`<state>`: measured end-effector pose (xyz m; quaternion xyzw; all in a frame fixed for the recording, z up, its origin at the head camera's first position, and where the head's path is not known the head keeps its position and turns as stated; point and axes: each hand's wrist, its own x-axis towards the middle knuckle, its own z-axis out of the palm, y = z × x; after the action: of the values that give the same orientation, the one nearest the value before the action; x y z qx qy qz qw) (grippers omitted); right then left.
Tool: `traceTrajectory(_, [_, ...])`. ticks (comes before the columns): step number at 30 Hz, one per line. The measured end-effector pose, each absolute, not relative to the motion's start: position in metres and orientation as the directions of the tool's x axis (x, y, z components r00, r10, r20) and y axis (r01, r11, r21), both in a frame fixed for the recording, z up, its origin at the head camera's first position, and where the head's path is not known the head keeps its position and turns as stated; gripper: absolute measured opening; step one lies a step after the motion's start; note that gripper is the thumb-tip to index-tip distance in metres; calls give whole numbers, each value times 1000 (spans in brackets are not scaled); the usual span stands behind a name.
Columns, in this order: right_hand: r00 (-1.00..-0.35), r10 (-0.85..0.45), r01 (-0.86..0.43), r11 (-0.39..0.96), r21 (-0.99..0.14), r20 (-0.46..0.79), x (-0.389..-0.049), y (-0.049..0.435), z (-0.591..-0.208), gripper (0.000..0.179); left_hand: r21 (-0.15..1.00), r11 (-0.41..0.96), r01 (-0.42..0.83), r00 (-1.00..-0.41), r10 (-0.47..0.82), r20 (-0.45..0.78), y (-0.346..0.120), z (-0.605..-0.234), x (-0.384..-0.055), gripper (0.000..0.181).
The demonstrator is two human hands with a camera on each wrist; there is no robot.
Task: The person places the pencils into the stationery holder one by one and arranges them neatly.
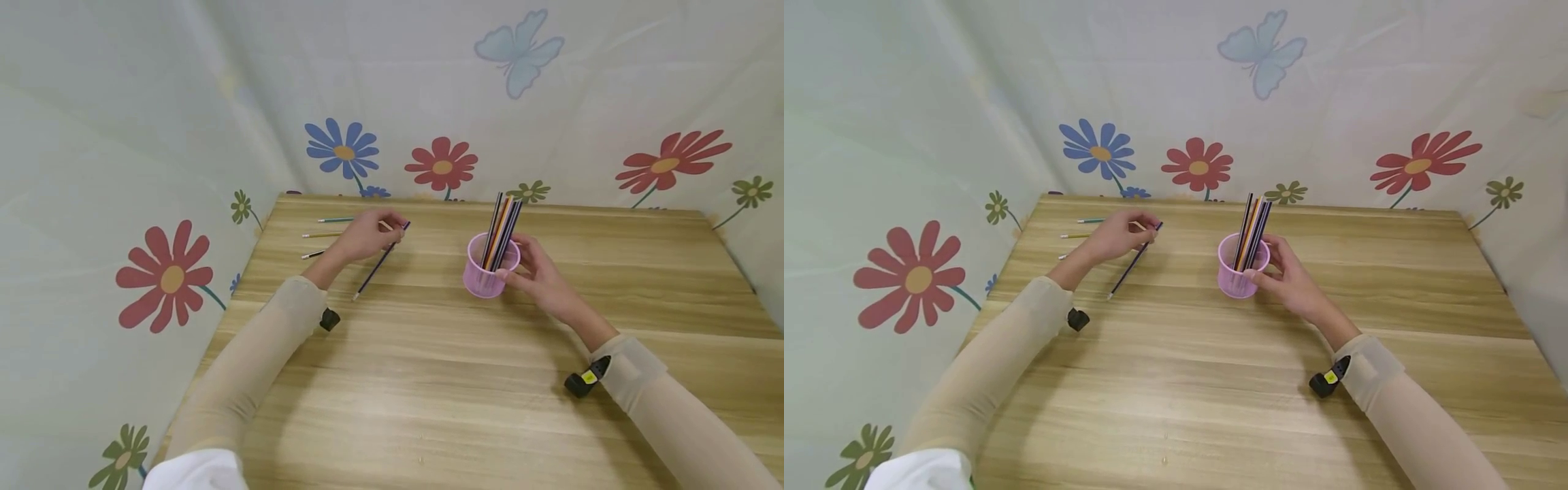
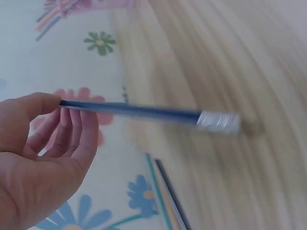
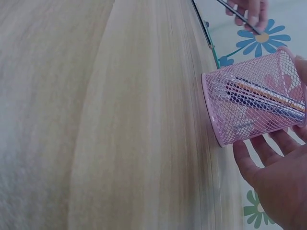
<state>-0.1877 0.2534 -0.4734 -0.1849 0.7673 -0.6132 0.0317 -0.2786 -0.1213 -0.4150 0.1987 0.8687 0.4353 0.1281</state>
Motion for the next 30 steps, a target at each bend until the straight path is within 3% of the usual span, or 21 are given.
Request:
traceTrajectory(4, [-931, -324, -232, 174, -957, 167, -187, 253, -472, 71, 845, 469, 257, -867, 498, -12, -107, -398, -270, 26])
traceTrajectory(14, [-929, -327, -242, 189, -952, 171, -187, 253, -472, 70, 850, 304, 429, -833, 497, 243, -72, -350, -257, 20])
traceTrajectory(21, [-925, -342, -240, 191, -952, 165, -185, 255, -471, 70, 877, 152, 455, -822, 450, 348, -56, -324, -256, 23])
traceTrajectory(30, [-925, -339, -245, 189, -951, 171, -185, 254, -471, 70, 884, -122, 452, -801, 380, 462, -34, -318, -259, 23])
